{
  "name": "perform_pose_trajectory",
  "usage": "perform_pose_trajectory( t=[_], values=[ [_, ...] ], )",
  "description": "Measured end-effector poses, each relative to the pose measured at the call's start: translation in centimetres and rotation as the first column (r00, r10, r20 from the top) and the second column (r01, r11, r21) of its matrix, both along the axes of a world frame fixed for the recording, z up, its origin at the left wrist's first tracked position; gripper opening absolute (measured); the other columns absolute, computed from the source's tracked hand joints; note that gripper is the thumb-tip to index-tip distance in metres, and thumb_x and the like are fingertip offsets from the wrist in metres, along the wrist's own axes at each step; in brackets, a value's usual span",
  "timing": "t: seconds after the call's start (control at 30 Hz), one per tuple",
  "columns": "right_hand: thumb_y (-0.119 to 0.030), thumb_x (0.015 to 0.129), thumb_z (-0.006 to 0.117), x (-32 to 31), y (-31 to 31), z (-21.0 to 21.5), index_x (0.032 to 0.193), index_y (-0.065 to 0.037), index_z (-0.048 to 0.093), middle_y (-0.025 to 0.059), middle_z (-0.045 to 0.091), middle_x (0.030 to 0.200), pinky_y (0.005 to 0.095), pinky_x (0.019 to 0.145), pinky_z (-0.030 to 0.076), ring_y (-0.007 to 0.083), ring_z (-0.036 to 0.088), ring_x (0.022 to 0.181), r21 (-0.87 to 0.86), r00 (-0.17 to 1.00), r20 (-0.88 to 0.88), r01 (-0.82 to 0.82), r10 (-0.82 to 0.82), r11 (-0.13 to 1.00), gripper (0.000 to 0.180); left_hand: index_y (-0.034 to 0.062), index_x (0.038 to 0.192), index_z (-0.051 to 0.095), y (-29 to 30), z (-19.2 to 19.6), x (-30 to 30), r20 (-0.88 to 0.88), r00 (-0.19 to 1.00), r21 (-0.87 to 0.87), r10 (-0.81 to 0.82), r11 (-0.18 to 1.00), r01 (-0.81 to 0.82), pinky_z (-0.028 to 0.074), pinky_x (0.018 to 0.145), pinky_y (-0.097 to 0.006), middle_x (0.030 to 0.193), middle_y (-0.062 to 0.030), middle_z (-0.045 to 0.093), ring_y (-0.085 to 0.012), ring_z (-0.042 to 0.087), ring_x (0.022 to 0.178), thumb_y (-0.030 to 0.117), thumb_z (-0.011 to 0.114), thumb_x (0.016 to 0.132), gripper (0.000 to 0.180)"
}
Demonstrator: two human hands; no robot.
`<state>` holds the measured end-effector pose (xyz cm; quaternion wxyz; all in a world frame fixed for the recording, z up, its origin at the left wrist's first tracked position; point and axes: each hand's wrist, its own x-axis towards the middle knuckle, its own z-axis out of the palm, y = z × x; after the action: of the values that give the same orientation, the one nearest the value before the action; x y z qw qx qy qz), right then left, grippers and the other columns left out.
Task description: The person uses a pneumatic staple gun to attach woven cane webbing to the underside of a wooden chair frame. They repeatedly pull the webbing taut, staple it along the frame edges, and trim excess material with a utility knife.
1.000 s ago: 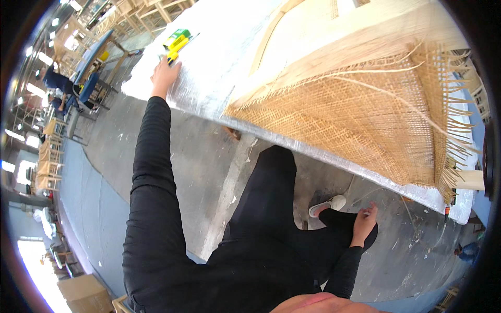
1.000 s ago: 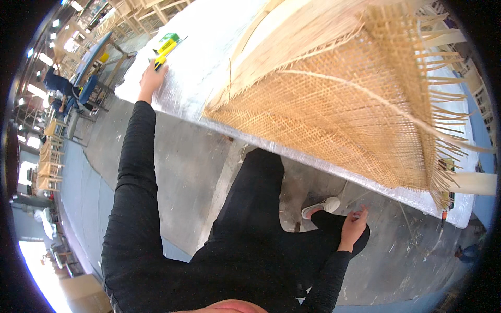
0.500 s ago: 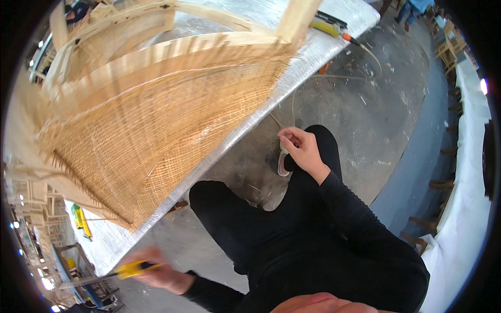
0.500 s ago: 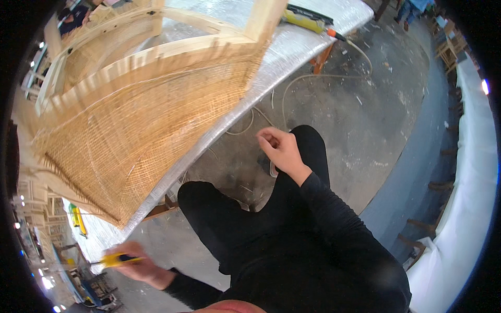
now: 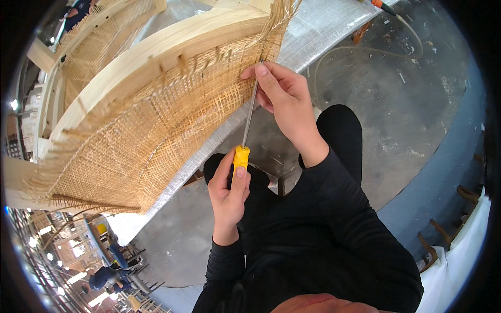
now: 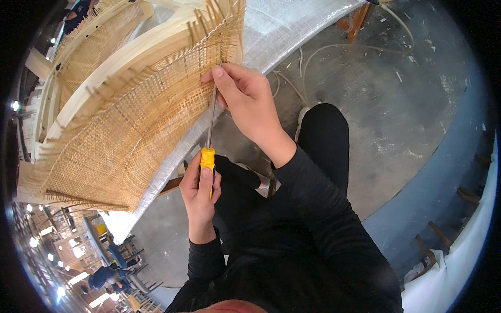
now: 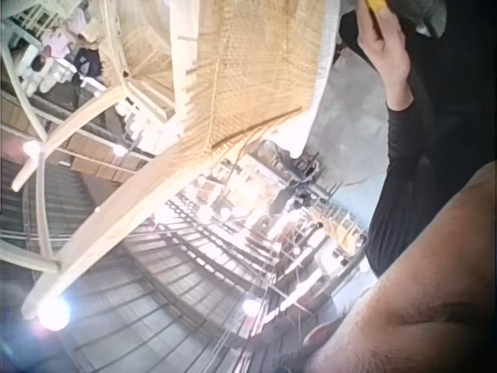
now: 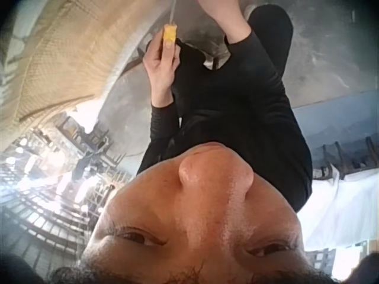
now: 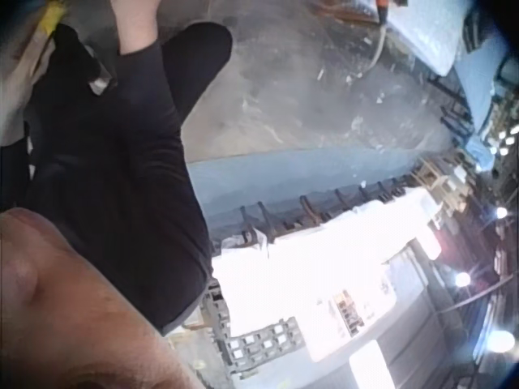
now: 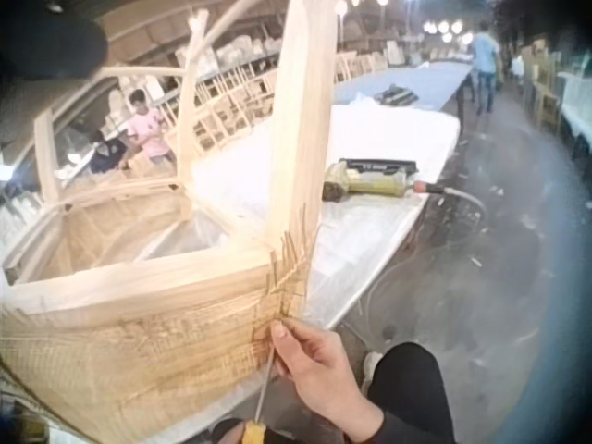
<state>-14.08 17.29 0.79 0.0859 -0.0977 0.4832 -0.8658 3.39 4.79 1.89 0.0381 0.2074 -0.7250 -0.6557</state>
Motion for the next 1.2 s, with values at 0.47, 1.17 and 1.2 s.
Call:
perform_pose_trajectory(
  t=[0.47, 1.17, 1.2],
  values=[
    [-0.029, 0.108, 0.060, -1.1, -0.1, -0.1, 0.096, 0.000, 0.074, -0.0046, 0.051, 0.060, 0.0216, 0.051, 0.029, 0.0034, 0.041, 0.055, 0.061, 0.995, -0.016, 0.096, -0.095, 0.993, 0.034, -0.0021, 0.145, 0.055, 0.9, 2.7, -0.5, 0.022, 0.997, -0.245, 0.078, 0.967, -0.070, 0.031, 0.050, -0.018, 0.083, -0.0016, 0.059, -0.0031, 0.045, 0.059, 0.021, 0.063, 0.105, 0.048],
    [-0.029, 0.107, 0.062, -1.2, -0.1, 0.1, 0.094, 0.001, 0.074, -0.0036, 0.053, 0.061, 0.0210, 0.051, 0.032, 0.0036, 0.043, 0.055, 0.069, 0.997, -0.007, 0.080, -0.080, 0.994, 0.035, -0.0053, 0.147, 0.052, -0.9, 2.9, -1.3, -0.002, 1.000, -0.135, 0.002, 0.991, -0.002, 0.031, 0.046, -0.018, 0.106, -0.0100, 0.066, -0.0047, 0.044, 0.058, 0.023, 0.060, 0.106, 0.051],
    [-0.029, 0.107, 0.062, -1.2, -0.2, 0.0, 0.094, 0.001, 0.074, -0.0036, 0.053, 0.061, 0.0210, 0.051, 0.032, 0.0035, 0.043, 0.055, 0.066, 0.996, 0.000, 0.084, -0.084, 0.994, 0.035, -0.0055, 0.147, 0.051, -1.5, 2.6, -1.4, 0.002, 1.000, -0.115, -0.022, 0.993, 0.022, 0.031, 0.045, -0.018, 0.108, -0.0110, 0.066, -0.0051, 0.044, 0.057, 0.024, 0.060, 0.106, 0.051]
  ],
)
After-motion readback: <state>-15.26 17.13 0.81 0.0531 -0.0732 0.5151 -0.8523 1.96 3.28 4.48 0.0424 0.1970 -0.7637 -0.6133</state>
